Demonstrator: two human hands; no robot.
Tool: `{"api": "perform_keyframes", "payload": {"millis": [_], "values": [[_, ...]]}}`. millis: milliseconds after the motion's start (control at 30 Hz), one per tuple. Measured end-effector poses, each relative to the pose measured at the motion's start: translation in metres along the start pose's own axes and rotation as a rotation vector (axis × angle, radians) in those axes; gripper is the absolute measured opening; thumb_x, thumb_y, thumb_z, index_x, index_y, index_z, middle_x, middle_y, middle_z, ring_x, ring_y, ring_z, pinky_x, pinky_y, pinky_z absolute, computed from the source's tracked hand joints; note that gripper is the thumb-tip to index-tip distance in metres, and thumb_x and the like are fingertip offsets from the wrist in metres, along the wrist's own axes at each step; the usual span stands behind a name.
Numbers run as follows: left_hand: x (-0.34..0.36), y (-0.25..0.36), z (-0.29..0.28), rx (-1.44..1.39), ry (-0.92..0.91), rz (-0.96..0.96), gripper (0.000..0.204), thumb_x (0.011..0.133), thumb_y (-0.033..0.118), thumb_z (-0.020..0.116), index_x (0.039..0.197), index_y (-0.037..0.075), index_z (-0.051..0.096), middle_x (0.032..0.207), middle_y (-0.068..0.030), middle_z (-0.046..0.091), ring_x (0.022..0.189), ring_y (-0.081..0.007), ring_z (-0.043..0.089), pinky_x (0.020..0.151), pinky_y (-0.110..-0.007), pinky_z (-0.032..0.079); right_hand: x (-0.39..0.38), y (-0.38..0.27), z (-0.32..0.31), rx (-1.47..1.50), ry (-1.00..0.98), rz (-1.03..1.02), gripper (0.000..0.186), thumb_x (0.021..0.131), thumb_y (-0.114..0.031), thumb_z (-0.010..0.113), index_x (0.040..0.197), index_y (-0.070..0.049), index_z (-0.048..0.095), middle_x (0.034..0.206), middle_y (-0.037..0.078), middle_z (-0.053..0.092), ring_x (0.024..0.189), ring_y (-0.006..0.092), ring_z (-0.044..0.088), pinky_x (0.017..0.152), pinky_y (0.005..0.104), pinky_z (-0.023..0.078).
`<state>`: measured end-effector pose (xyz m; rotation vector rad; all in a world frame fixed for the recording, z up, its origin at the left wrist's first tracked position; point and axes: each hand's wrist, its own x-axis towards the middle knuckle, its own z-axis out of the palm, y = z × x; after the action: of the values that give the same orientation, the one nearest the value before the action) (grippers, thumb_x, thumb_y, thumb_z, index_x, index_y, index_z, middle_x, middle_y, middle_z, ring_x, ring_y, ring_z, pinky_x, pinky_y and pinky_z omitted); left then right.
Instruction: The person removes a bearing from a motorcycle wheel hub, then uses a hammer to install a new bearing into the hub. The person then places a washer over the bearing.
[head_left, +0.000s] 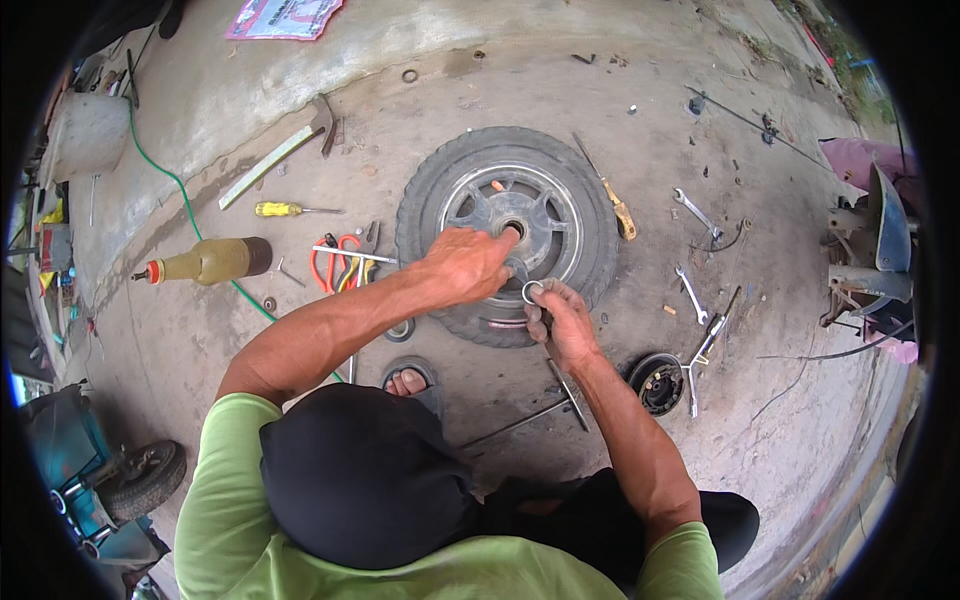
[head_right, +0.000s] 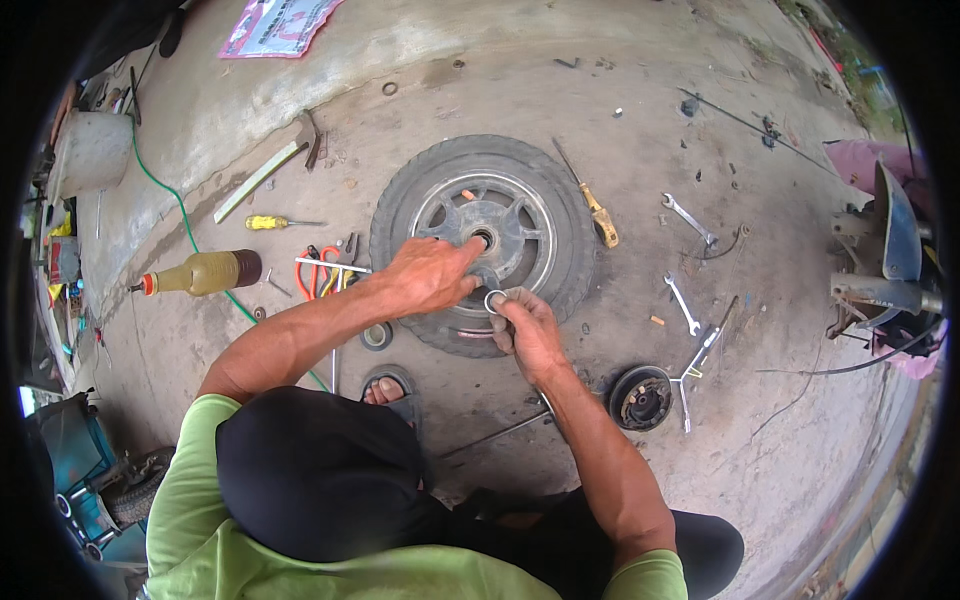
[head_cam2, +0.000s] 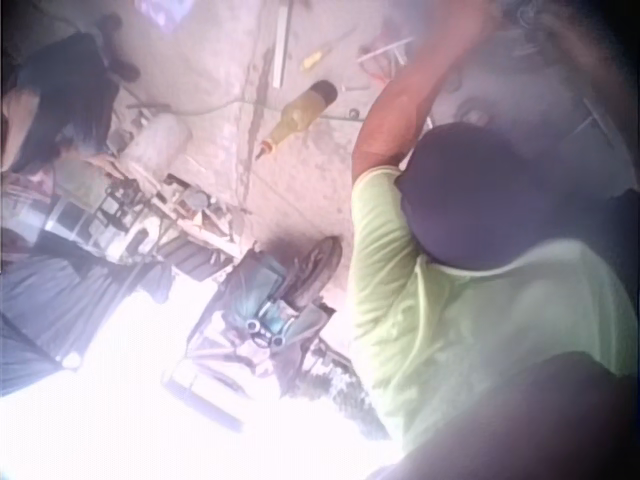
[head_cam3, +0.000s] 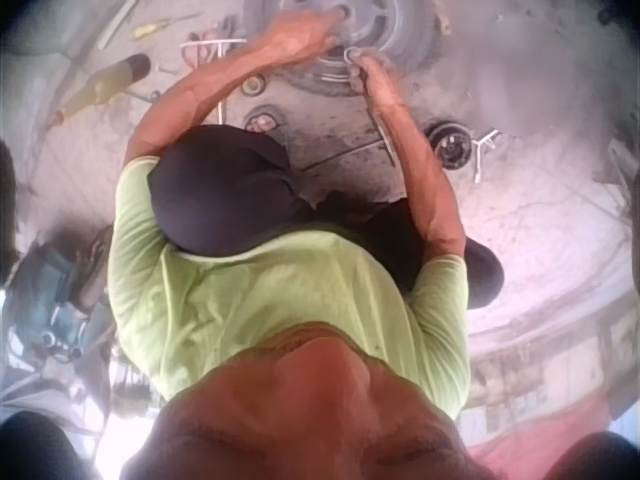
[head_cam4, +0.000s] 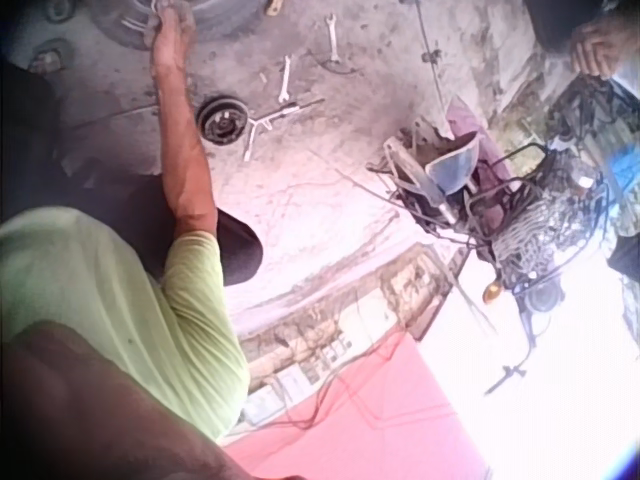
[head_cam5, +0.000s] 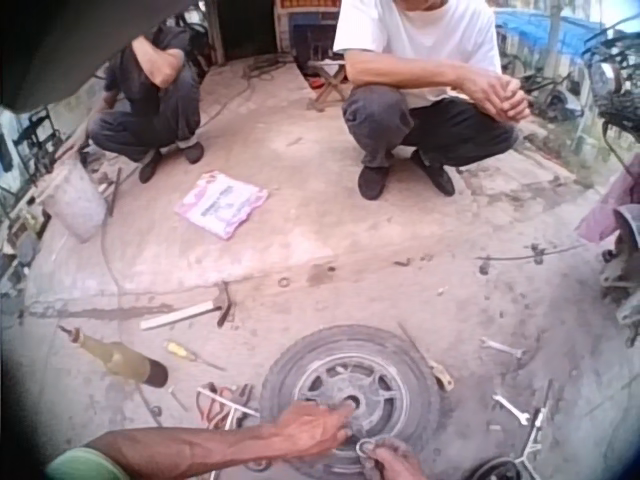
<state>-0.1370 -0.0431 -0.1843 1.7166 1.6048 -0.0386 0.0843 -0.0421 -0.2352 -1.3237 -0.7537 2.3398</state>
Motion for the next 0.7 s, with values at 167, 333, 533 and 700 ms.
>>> {"api": "perform_keyframes", "payload": {"millis": [167,333,533,700], "values": [[0.014,-0.008,0.017,-0.928,-0.055,-0.142,0.068,0.099,0.031,0.068,0.150,-0.006,0.043,0.090,-0.0186,0.073,0.070,-0.0261,0.071,0.068,-0.041,0.056,0.001,0.003,-0.005,-0.012,0.001,-0.008,0.013,0.097,-0.020,0.069,0.095,-0.013,0.058,0.074,0.001,0.059,0.056,0.0126,0.049,0.051,0.0270,0.036],[-0.003,0.002,0.021,-1.041,-0.004,-0.131,0.062,0.103,0.026,0.066,0.151,-0.005,0.043,0.078,-0.0086,0.067,0.064,-0.0145,0.062,0.057,-0.030,0.048,-0.001,-0.007,-0.002,0.174,0.029,-0.022,0.011,0.097,-0.020,0.068,0.094,-0.012,0.060,0.073,0.002,0.059,0.054,0.0115,0.048,0.049,0.0259,0.035],[-0.026,-0.042,0.008,-0.990,0.067,-0.046,0.042,0.105,0.024,0.062,0.138,-0.002,0.060,0.078,-0.0049,0.067,0.066,-0.0129,0.061,0.062,-0.030,0.049,0.005,-0.007,-0.023,0.002,0.076,-0.232,0.010,0.096,-0.018,0.067,0.094,-0.010,0.062,0.074,0.005,0.065,0.051,0.0109,0.049,0.048,0.0254,0.035],[-0.052,-0.064,0.012,-1.117,0.190,-0.136,0.041,0.106,0.022,0.060,0.138,-0.003,0.059,0.085,-0.0058,0.068,0.068,-0.0120,0.060,0.065,-0.030,0.050,0.008,-0.010,-0.020,-0.076,0.043,-0.216,0.008,0.096,-0.015,0.067,0.093,-0.010,0.062,0.079,0.005,0.070,0.052,0.0097,0.050,0.048,0.0253,0.036]]}}
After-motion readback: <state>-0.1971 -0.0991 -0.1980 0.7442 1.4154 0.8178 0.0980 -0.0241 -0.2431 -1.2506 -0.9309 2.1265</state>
